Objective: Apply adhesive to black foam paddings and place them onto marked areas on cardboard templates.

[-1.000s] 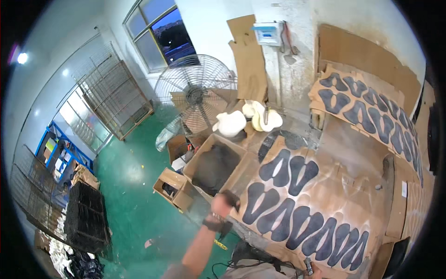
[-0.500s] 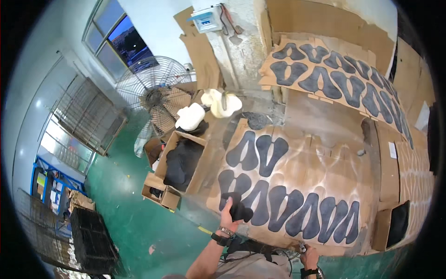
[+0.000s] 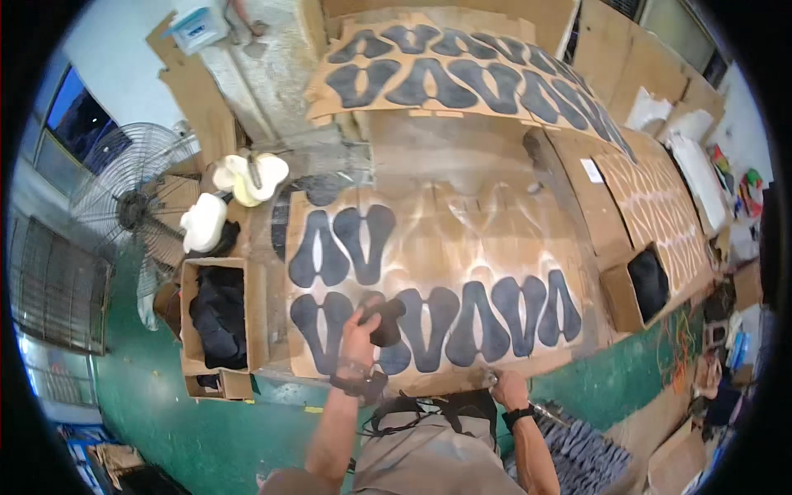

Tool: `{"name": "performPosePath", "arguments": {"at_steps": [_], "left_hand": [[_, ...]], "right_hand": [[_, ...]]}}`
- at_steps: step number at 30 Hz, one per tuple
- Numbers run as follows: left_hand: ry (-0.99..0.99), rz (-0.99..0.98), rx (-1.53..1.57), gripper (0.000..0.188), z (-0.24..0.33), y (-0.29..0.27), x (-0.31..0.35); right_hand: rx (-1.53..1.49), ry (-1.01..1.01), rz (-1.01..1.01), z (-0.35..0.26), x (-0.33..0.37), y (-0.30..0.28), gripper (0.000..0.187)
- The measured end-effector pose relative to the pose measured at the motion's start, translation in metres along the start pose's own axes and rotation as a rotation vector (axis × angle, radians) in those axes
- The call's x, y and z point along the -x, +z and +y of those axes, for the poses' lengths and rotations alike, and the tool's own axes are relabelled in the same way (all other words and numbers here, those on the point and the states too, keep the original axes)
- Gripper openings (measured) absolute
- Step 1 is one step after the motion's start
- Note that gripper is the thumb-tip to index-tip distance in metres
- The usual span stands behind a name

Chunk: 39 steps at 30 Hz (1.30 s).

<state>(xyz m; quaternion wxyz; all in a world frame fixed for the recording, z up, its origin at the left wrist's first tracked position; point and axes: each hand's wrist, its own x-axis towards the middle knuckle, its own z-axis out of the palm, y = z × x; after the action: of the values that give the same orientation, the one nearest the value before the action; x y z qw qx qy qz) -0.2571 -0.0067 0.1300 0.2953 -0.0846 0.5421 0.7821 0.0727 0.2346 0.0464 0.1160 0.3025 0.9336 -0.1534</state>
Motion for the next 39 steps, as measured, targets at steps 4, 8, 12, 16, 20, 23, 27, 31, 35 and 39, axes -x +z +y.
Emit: {"name": "performPosePath", "arguments": {"at_steps": [4, 8, 12, 16, 20, 23, 27, 31, 35, 39], "left_hand": [[-0.031, -0.109, 0.003, 0.023, 0.021, 0.02, -0.017], [-0.03, -0.128, -0.109, 0.015, 0.026, 0.038, -0.05], [0.029, -0.232, -0.318, 0.021, 0.034, 0.064, -0.086], [0.107, -0.372, -0.675, 0.029, 0.06, 0.105, -0.119], [0.132, -0.614, -1.033, 0.023, 0.091, 0.148, -0.16], [0.196, -0.665, -1.208, 0.027, 0.114, 0.171, -0.189], [0.162, -0.496, -0.929, 0.027, 0.095, 0.184, -0.225], [0.016, -0.342, -0.298, 0.02, 0.092, 0.185, -0.254], [0.065, -0.315, 0.013, 0.016, 0.076, 0.201, -0.25], [0.108, 0.129, 0.129, 0.025, -0.011, 0.144, -0.269]], "right_hand": [[-0.035, 0.05, -0.028, -0.024, 0.001, -0.026, 0.021], [-0.062, 0.035, -0.02, -0.016, 0.001, -0.017, 0.022], [-0.061, 0.043, -0.072, -0.009, 0.003, -0.015, 0.025], [-0.113, 0.051, -0.074, -0.013, 0.003, -0.025, 0.027], [-0.114, 0.118, -0.153, -0.012, 0.004, -0.035, 0.03], [-0.137, 0.163, -0.183, -0.013, 0.0, -0.031, 0.034], [-0.135, 0.202, -0.252, -0.014, -0.004, -0.038, 0.033], [-0.153, 0.175, -0.267, -0.022, -0.008, -0.049, 0.034], [-0.173, 0.192, -0.209, -0.014, -0.007, -0.044, 0.036], [-0.2, 0.2, -0.202, -0.018, -0.017, -0.041, 0.039]]}}
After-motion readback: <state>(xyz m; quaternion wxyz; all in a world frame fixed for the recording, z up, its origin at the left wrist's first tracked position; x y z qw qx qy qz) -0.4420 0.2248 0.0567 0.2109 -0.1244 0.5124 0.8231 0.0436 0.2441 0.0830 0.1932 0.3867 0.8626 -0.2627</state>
